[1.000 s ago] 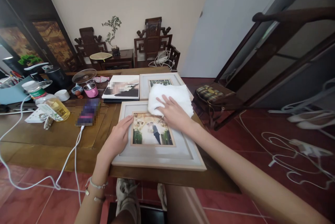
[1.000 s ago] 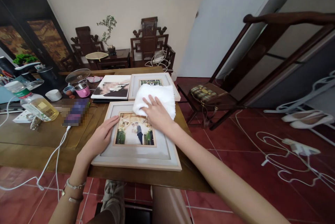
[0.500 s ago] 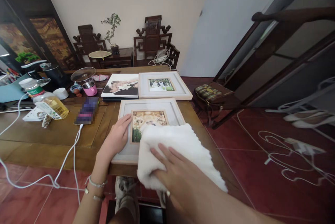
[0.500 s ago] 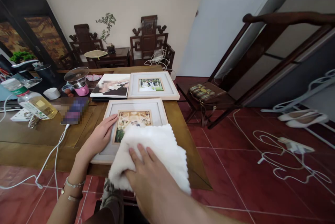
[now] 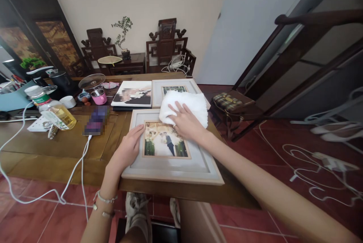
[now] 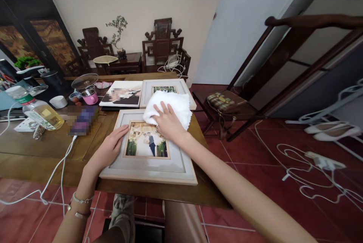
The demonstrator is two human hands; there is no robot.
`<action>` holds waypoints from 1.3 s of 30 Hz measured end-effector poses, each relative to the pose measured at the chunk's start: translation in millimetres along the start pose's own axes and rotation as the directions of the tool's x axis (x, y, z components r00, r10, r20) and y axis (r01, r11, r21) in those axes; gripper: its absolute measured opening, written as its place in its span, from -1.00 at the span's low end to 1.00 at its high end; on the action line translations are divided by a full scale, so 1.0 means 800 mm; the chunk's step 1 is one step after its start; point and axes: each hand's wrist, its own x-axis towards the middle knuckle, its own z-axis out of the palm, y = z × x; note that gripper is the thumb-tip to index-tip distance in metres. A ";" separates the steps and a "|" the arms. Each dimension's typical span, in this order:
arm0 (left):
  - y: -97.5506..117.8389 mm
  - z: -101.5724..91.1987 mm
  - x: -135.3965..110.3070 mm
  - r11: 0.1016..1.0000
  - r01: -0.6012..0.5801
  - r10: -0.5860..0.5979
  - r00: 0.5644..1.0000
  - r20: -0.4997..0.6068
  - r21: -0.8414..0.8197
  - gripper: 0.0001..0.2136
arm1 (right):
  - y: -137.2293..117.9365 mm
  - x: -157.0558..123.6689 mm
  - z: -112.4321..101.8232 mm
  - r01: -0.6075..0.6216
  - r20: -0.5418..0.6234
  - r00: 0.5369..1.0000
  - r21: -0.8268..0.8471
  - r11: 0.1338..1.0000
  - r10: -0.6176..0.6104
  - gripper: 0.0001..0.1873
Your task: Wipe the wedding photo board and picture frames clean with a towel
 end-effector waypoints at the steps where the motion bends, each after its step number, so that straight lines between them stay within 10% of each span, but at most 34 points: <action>1: 0.000 0.000 0.000 1.000 0.002 -0.002 1.000 -0.002 0.000 -0.59 | -0.008 -0.005 -0.002 0.013 0.025 1.000 0.000 1.000 -0.013 -0.54; 7: -0.005 0.004 0.000 0.999 -0.028 0.028 1.000 -0.012 0.017 -0.59 | -0.079 -0.085 -0.043 0.075 0.209 0.974 0.050 0.996 -0.084 -0.58; 12: -0.005 0.004 0.001 0.999 -0.044 0.044 0.999 -0.012 0.024 -0.58 | -0.131 -0.125 -0.076 0.119 0.457 0.857 0.275 0.954 -0.239 -0.49; 16: -0.002 0.001 0.002 0.999 -0.031 0.031 1.000 0.007 0.032 -0.58 | -0.128 -0.114 -0.053 0.142 0.297 0.924 0.318 0.937 -0.241 -0.48; 23: 0.001 -0.002 0.002 0.999 -0.031 0.030 0.999 0.018 0.036 -0.59 | -0.029 -0.039 0.003 0.134 -0.067 0.989 0.080 0.988 -0.129 -0.47; 29: 0.000 -0.001 0.002 0.999 -0.040 0.040 0.999 0.008 0.028 -0.59 | -0.009 0.005 0.001 0.131 -0.054 0.990 0.000 0.991 -0.131 -0.45; 34: -0.003 0.001 0.002 0.999 -0.048 0.048 0.999 0.010 0.026 -0.59 | -0.059 -0.048 -0.015 0.195 0.163 0.964 0.112 0.974 -0.212 -0.54; 39: 0.000 -0.001 0.001 0.999 -0.026 0.026 1.000 0.017 0.026 -0.58 | -0.087 -0.129 -0.055 0.237 0.078 0.950 0.444 0.864 -0.301 -0.58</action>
